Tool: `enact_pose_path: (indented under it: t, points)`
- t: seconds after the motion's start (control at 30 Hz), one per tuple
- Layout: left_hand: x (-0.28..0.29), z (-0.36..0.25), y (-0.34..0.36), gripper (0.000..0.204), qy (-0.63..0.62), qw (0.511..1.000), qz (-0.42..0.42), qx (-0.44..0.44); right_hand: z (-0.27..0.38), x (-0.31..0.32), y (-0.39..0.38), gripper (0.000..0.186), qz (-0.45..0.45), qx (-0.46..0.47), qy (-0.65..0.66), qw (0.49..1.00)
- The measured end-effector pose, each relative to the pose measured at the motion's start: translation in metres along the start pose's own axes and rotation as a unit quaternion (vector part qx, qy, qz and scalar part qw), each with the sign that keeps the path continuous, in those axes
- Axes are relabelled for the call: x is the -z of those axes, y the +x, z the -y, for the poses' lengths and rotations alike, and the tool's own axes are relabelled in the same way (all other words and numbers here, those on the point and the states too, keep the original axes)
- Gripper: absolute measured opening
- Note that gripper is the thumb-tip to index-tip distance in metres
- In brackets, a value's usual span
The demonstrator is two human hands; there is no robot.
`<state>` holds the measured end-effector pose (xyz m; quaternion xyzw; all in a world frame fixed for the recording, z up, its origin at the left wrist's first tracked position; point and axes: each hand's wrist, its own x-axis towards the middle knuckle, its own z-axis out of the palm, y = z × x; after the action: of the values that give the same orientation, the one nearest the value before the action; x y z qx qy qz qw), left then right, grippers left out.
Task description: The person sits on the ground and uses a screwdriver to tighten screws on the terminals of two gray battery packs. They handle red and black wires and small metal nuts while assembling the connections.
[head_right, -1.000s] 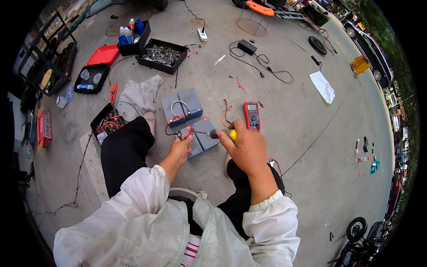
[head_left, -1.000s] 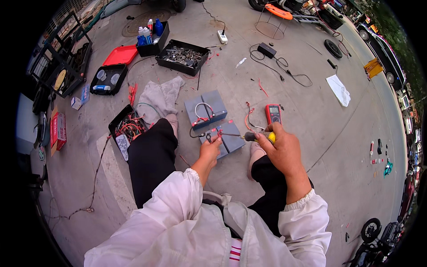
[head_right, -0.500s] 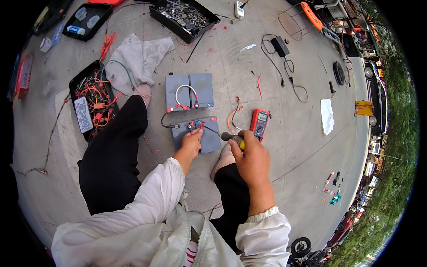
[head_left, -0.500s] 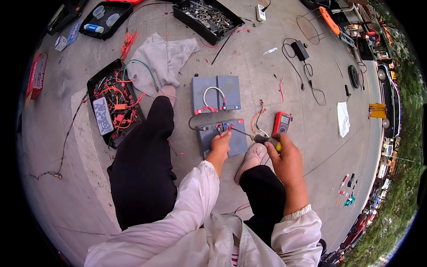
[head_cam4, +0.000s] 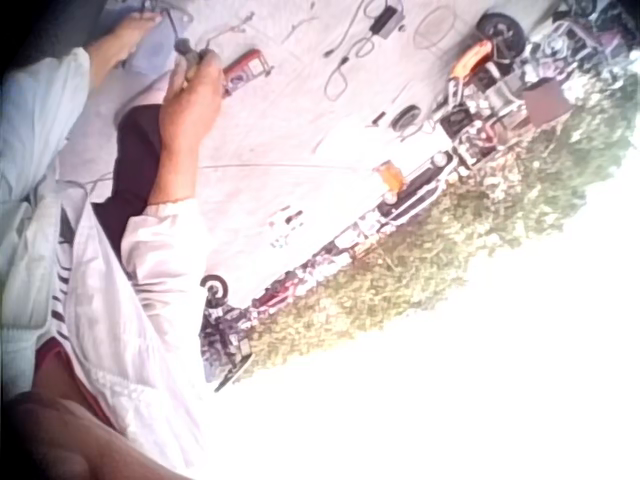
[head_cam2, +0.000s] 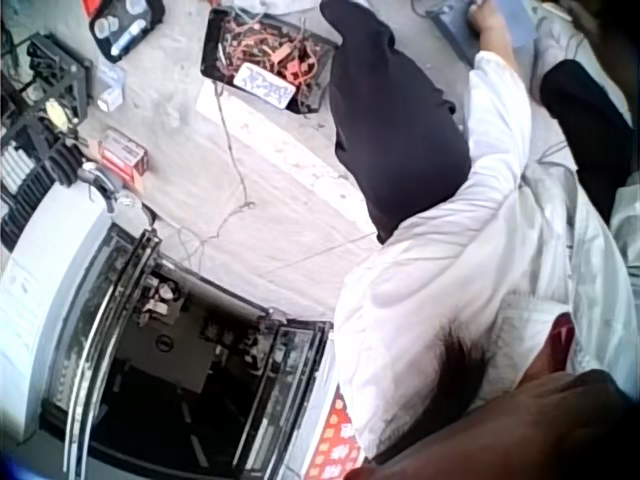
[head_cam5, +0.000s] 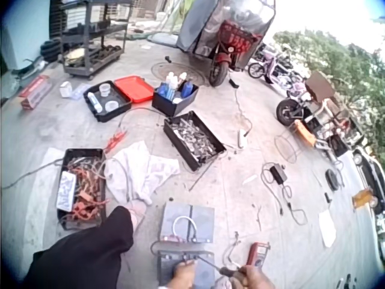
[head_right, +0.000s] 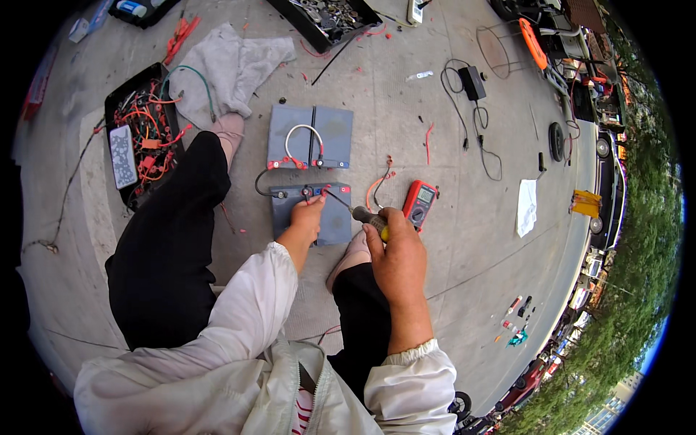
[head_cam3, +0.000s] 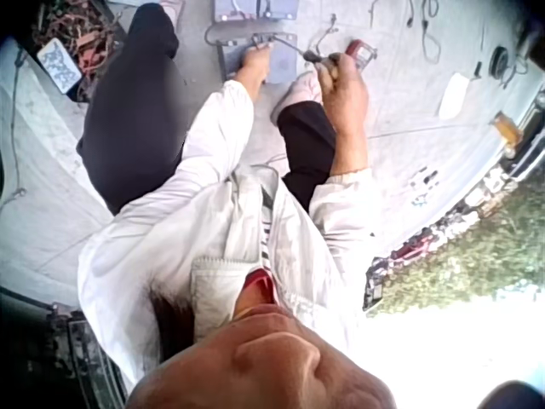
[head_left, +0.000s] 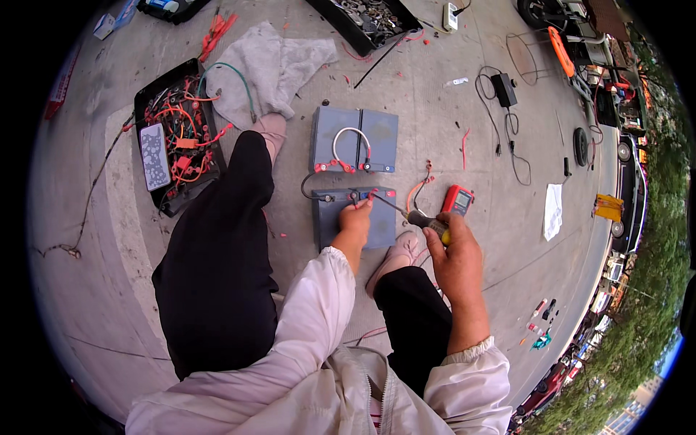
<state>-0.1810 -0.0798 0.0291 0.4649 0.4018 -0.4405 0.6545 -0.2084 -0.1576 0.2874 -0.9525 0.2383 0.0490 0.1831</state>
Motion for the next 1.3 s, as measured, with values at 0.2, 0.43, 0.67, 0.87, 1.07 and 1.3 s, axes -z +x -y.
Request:
enact_pose_path:
  t: [0.2,0.43,0.67,0.87,1.07,1.3]
  points:
    - [0.000,0.006,0.008,0.018,-0.033,0.999,-0.010,-0.015,-0.002,-0.001,-0.001,0.030,0.008,0.021,-0.002,1.000]
    - [-0.003,0.011,0.011,0.015,-0.061,0.997,-0.032,-0.016,0.005,0.002,0.000,0.030,0.012,0.011,-0.012,1.000]
    - [-0.002,0.010,0.007,0.013,-0.085,0.996,-0.033,-0.013,0.013,0.003,-0.001,0.032,0.011,-0.035,-0.024,0.999]
    - [-0.002,0.007,0.006,0.014,-0.076,0.997,-0.030,-0.008,0.014,0.000,0.000,0.035,0.011,-0.082,-0.044,0.996]
    - [-0.004,0.007,0.005,0.015,-0.065,0.997,-0.040,-0.011,0.014,-0.002,0.003,0.038,-0.005,-0.127,-0.067,0.990]
    - [-0.001,0.007,0.008,0.016,-0.053,0.998,-0.041,0.000,0.004,-0.007,0.007,0.039,-0.019,-0.146,-0.078,0.986]
